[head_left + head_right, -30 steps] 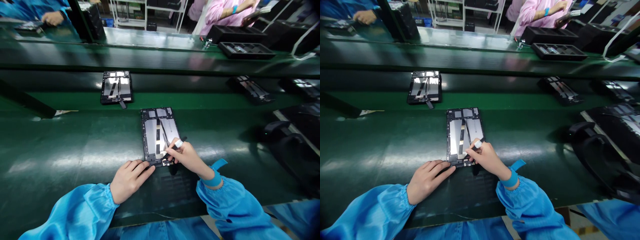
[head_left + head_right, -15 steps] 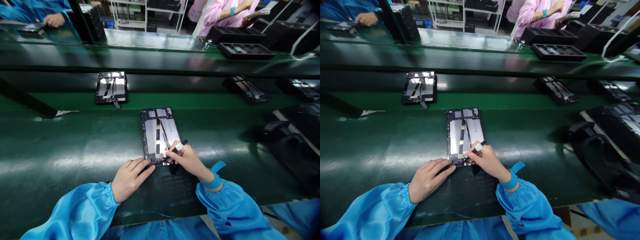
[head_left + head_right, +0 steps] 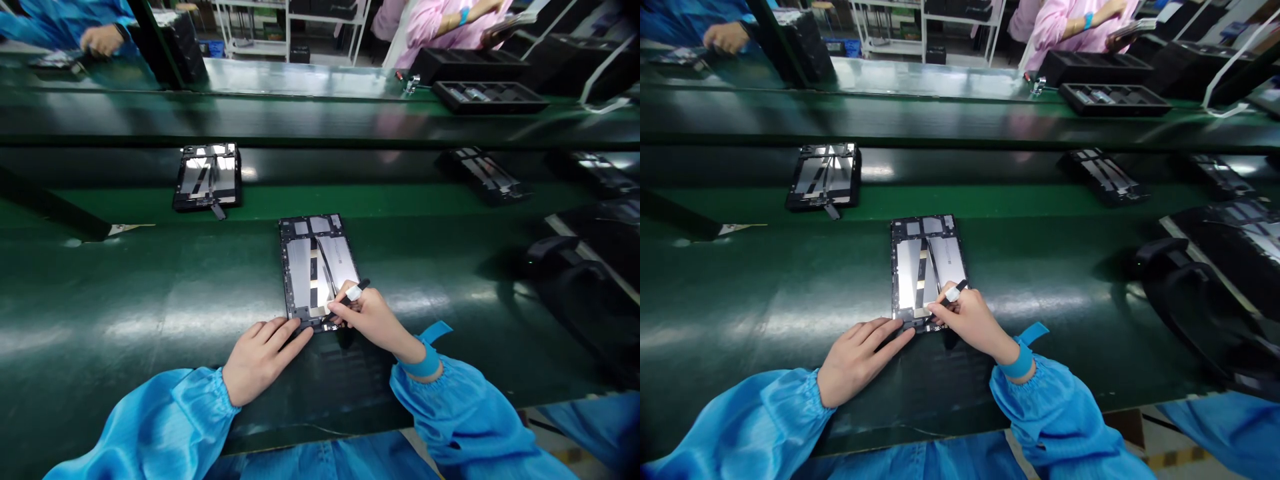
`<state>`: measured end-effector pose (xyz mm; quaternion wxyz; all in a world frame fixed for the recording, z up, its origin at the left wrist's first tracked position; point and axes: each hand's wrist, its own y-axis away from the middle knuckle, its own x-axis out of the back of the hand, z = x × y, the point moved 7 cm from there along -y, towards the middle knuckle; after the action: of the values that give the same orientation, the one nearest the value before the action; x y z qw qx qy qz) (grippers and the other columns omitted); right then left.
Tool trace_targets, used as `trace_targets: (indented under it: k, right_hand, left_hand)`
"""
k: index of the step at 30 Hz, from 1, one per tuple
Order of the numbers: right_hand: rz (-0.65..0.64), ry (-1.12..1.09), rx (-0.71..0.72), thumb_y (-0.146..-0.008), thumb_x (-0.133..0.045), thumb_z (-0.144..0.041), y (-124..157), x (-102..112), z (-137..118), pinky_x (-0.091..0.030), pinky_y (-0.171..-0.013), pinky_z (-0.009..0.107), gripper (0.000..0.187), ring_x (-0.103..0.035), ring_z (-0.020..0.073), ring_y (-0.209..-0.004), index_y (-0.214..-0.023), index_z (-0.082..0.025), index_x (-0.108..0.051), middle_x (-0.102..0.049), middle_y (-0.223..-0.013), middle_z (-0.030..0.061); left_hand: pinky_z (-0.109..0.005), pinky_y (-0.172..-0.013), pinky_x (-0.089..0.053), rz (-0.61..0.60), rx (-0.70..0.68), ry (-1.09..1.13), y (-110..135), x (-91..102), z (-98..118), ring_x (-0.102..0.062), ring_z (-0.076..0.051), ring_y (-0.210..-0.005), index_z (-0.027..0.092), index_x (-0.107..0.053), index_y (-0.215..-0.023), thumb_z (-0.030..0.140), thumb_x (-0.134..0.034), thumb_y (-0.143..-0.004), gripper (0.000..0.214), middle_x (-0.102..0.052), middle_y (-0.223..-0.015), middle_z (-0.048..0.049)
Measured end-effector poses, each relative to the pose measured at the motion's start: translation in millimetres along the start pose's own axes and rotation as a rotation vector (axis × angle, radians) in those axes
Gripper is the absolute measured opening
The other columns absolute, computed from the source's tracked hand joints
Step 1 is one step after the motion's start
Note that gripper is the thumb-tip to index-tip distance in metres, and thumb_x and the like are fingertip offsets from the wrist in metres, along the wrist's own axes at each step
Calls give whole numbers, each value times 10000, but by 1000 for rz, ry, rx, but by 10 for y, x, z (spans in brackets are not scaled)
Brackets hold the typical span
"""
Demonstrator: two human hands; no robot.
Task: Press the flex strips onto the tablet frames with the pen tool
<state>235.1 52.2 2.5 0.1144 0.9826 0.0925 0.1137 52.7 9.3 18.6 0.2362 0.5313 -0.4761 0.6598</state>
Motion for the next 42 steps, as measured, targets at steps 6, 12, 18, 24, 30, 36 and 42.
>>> trace_targets:
  k: [6,12,18,24,30,36,42]
  right_hand:
    - [-1,42,19,-848,-649,-434,-7,-15,-13,-534,-537,269,260,-696,192,-625,-751,-209,-561,-670,-638,15]
    - [62,50,38,-841,-646,-366,-20,35,4,-516,-502,256,214,-670,179,-572,-736,-215,-535,-631,-582,-4]
    - [152,-155,-4,-791,-683,-399,-30,59,97,-519,-467,238,248,-645,155,-528,-783,-206,-527,-595,-584,-24]
    - [424,-245,208,-872,-605,-453,79,205,54,-540,-480,263,276,-599,133,-495,-921,-183,-634,-623,-638,9]
    - [674,-189,418,-930,-566,-368,205,409,81,-538,-474,260,191,-598,114,-549,-957,-227,-691,-620,-901,54]
    - [483,-143,379,-926,-568,-376,41,253,205,-529,-461,259,211,-593,131,-560,-997,-258,-728,-610,-875,53]
    - [339,-136,294,-934,-526,-450,-116,139,285,-514,-478,258,304,-618,151,-603,-1003,-237,-732,-614,-886,68]
  left_hand:
    - [-352,-812,-515,-35,39,-6,-44,-36,27,-571,-247,-1044,187,-531,-1324,105,-421,-955,393,-617,-1197,-121]
    - [-392,-784,-554,-134,83,7,-137,-107,27,-591,-244,-943,249,-515,-1341,117,-483,-922,440,-599,-1206,-124]
    - [-337,-870,-551,-20,45,177,10,-9,-154,-583,-204,-1095,202,-561,-1275,118,-468,-948,349,-580,-1309,-112]
    - [-334,-832,-514,78,-84,114,-253,-9,-23,-606,-206,-992,177,-623,-1173,341,-585,-935,291,-670,-1092,-98]
    - [-328,-765,-496,-87,108,-82,-901,-441,-587,-612,-176,-888,253,-600,-1244,422,-521,-958,342,-660,-1025,-52]
    - [-386,-1013,-387,-36,400,-163,-1498,-576,-1779,-519,-225,-1221,158,-540,-1327,350,-270,-1037,441,-575,-1286,-88]
    - [-502,-1105,-321,95,949,-209,-1013,-130,-3050,-484,-291,-1267,152,-600,-1235,344,-531,-958,344,-568,-1319,-150]
